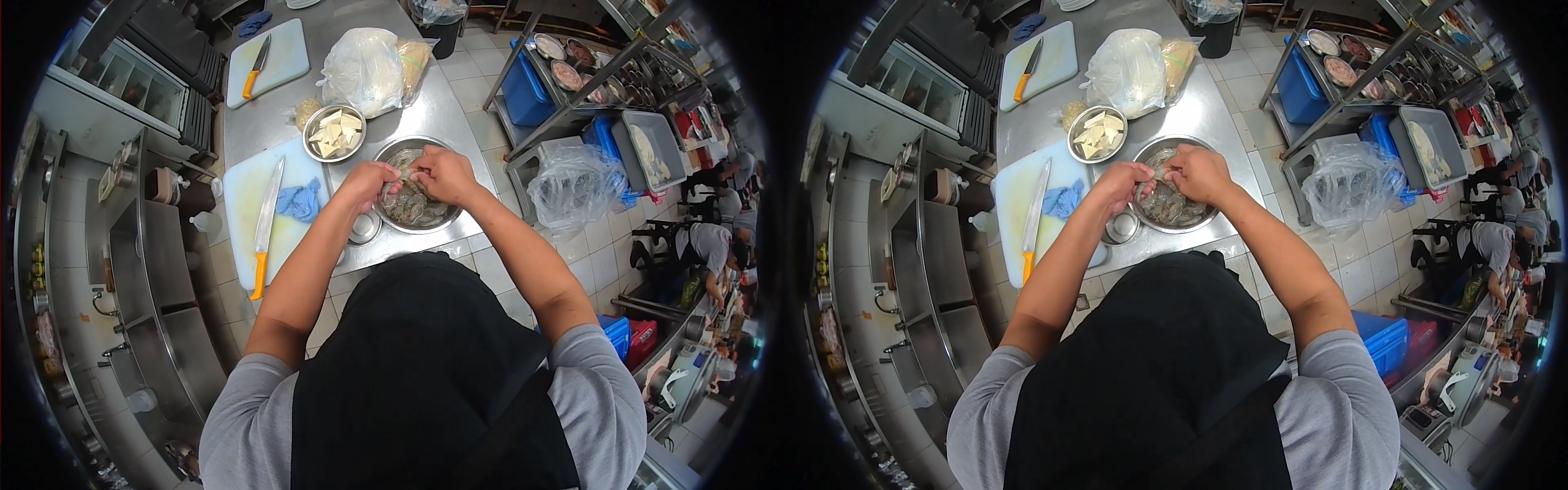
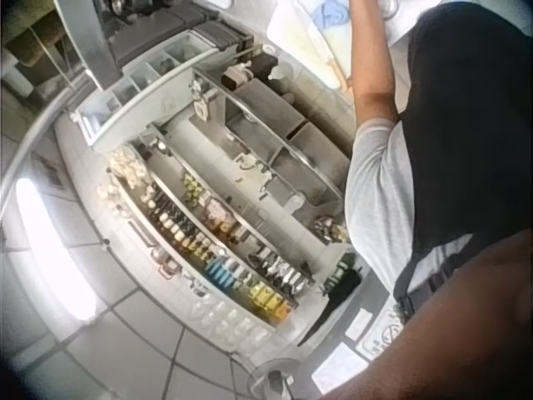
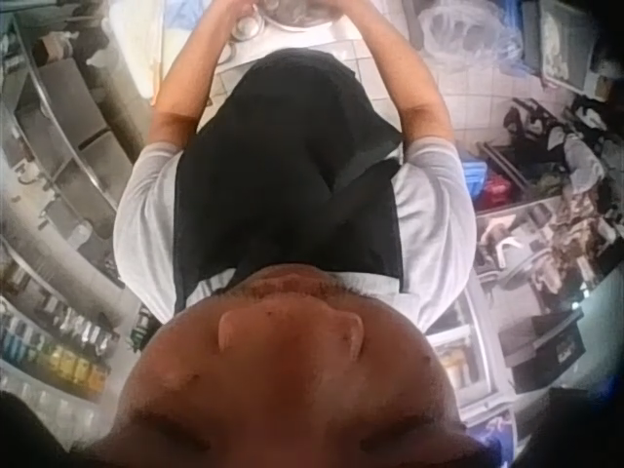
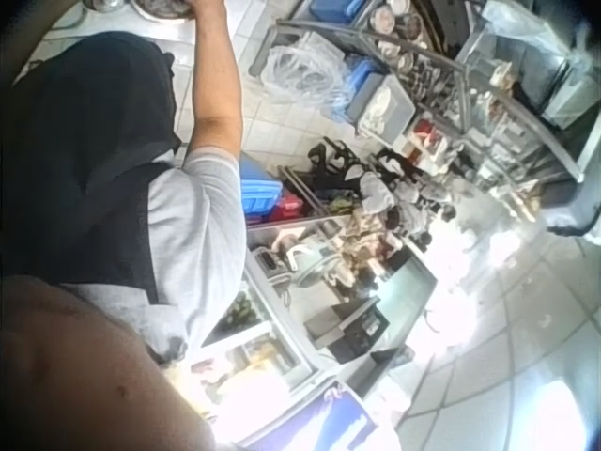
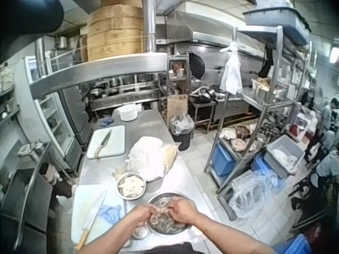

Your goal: Peeling and prepping raw shrimp in a commercial kitchen prep area.

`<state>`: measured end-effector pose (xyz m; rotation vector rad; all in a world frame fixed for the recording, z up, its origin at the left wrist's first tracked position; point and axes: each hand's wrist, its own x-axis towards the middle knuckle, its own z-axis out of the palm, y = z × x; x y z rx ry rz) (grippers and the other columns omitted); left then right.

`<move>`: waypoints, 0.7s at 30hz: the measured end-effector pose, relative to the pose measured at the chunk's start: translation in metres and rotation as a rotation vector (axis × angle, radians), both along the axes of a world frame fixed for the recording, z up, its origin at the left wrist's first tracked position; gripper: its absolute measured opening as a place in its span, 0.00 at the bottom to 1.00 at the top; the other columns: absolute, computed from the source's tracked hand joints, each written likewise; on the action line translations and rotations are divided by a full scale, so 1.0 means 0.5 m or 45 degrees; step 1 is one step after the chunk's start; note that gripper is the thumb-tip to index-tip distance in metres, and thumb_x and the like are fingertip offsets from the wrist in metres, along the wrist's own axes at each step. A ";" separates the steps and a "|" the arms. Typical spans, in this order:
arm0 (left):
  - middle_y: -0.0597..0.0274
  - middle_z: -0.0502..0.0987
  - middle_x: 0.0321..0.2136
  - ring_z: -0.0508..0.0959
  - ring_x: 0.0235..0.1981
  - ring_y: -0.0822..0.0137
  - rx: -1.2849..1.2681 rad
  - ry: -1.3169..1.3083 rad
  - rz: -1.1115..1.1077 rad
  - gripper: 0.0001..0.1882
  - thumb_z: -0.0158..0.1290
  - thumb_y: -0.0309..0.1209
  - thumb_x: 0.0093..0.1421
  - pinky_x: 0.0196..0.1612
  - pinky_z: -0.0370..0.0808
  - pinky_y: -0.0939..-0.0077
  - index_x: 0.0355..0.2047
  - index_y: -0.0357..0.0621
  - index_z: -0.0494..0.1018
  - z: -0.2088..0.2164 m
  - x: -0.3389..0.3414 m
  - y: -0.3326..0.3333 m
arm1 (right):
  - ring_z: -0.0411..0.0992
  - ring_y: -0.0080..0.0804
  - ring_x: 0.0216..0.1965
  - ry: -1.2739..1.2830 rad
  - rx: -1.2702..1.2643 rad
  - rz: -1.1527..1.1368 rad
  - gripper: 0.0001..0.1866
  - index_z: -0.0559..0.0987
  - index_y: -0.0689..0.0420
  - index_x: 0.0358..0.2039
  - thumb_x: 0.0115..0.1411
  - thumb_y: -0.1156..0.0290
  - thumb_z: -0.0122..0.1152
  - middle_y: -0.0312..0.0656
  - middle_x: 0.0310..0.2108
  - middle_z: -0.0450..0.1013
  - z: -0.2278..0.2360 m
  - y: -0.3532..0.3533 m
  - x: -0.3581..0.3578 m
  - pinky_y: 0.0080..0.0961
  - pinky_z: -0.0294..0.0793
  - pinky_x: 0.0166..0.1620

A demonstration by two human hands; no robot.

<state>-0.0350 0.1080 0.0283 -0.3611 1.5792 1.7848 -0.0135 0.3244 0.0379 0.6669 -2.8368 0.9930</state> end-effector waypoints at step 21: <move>0.51 0.84 0.32 0.82 0.37 0.50 -1.578 1.703 -0.498 0.08 0.60 0.31 0.57 0.43 0.75 0.55 0.34 0.44 0.84 -0.080 0.011 0.072 | 0.75 0.42 0.50 -0.059 0.983 -0.025 0.10 0.87 0.54 0.33 0.55 0.68 0.60 0.43 0.43 0.80 -0.091 0.008 -0.021 0.34 0.80 0.46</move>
